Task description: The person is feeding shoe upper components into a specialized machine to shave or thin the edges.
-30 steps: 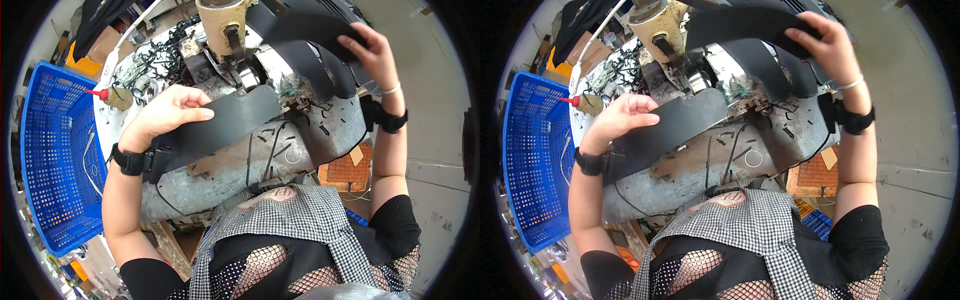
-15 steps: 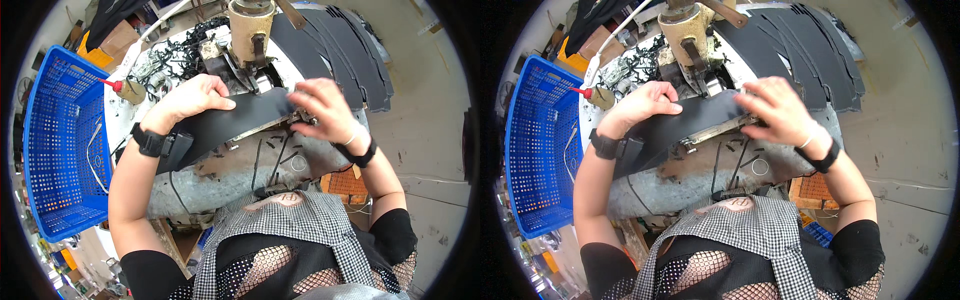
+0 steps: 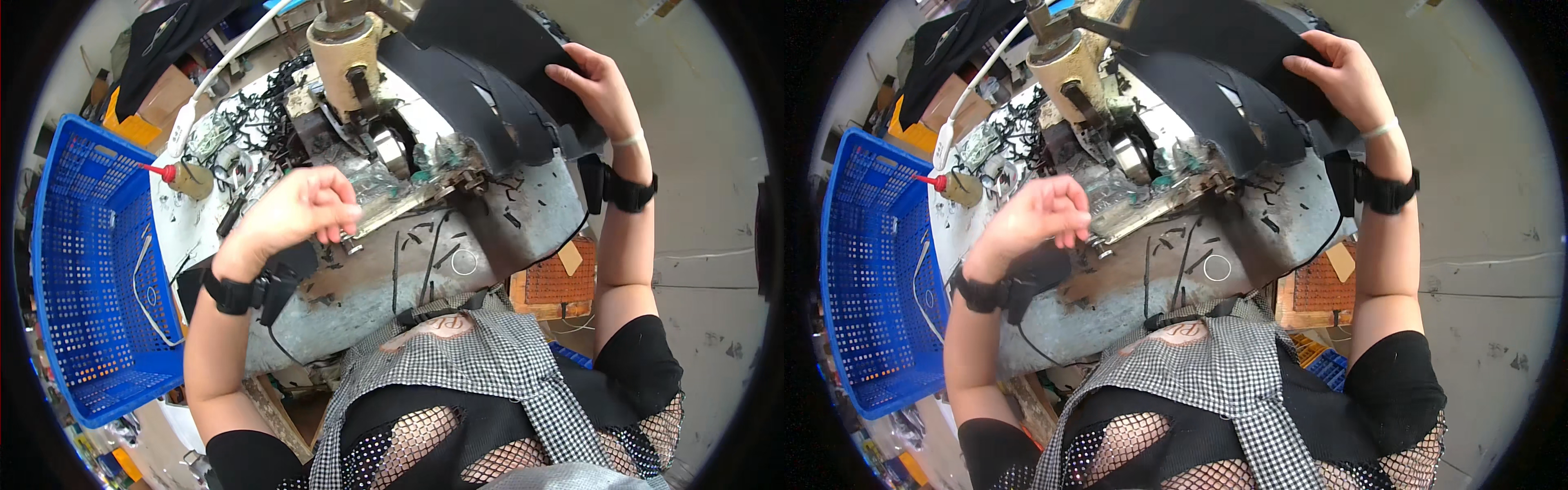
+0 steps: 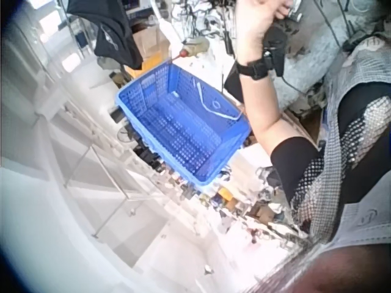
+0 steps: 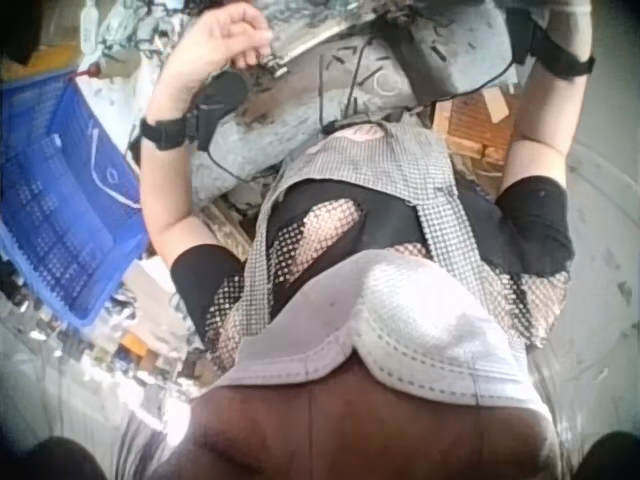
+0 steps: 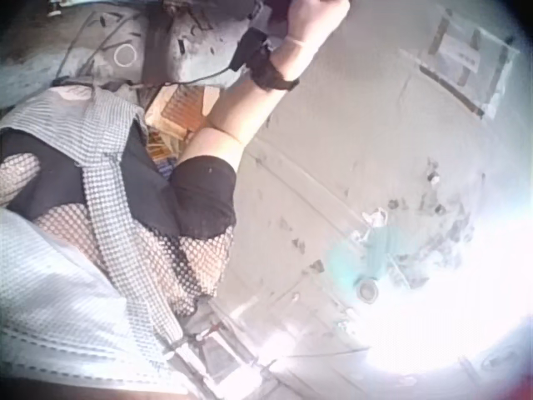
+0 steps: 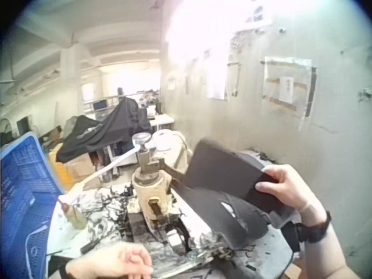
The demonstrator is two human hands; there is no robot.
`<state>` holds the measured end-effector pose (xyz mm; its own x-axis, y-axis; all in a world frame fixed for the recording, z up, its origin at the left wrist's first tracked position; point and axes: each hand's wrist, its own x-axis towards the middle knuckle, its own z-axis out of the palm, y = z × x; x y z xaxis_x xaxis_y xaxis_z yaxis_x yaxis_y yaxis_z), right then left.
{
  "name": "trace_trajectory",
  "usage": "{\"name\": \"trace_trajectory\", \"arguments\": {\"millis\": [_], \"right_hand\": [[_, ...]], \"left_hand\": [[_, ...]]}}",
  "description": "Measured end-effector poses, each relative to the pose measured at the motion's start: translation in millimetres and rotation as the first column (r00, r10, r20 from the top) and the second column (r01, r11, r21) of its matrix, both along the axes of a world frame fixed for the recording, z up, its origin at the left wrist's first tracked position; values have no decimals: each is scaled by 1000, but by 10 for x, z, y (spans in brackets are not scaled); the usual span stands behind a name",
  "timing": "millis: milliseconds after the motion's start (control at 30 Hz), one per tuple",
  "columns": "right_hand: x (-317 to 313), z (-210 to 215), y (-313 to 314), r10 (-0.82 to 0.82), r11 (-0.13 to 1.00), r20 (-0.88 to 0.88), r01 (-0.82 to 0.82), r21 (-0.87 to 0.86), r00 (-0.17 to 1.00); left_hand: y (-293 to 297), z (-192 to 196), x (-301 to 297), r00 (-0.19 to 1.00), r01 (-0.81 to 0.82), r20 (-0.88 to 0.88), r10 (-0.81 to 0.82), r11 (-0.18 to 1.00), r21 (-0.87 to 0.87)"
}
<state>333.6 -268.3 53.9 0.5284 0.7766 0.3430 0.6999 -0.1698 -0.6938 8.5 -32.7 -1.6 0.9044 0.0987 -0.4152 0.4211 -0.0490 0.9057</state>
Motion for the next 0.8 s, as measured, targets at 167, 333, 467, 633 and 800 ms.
{"name": "trace_trajectory", "arguments": {"millis": [167,333,467,633,800], "right_hand": [[574,-464,33,-349,921,-146,310,-235,926],[149,-626,97,-424,899,230,439,-13,876],[196,-485,-185,-399,905,208,420,-67,893],[358,-474,-374,-372,921,145,384,-67,917],[456,-512,-433,-377,921,175,387,-31,910]], "left_hand": [[-516,-363,503,984,103,154,-88,990,-97],[-912,-667,1102,955,-187,126,270,873,-451],[-1114,-698,1418,888,-344,68,456,753,-561],[-1206,-658,1427,810,-384,81,581,630,-676],[-1324,-402,1503,761,-250,367,535,764,-595]]}}
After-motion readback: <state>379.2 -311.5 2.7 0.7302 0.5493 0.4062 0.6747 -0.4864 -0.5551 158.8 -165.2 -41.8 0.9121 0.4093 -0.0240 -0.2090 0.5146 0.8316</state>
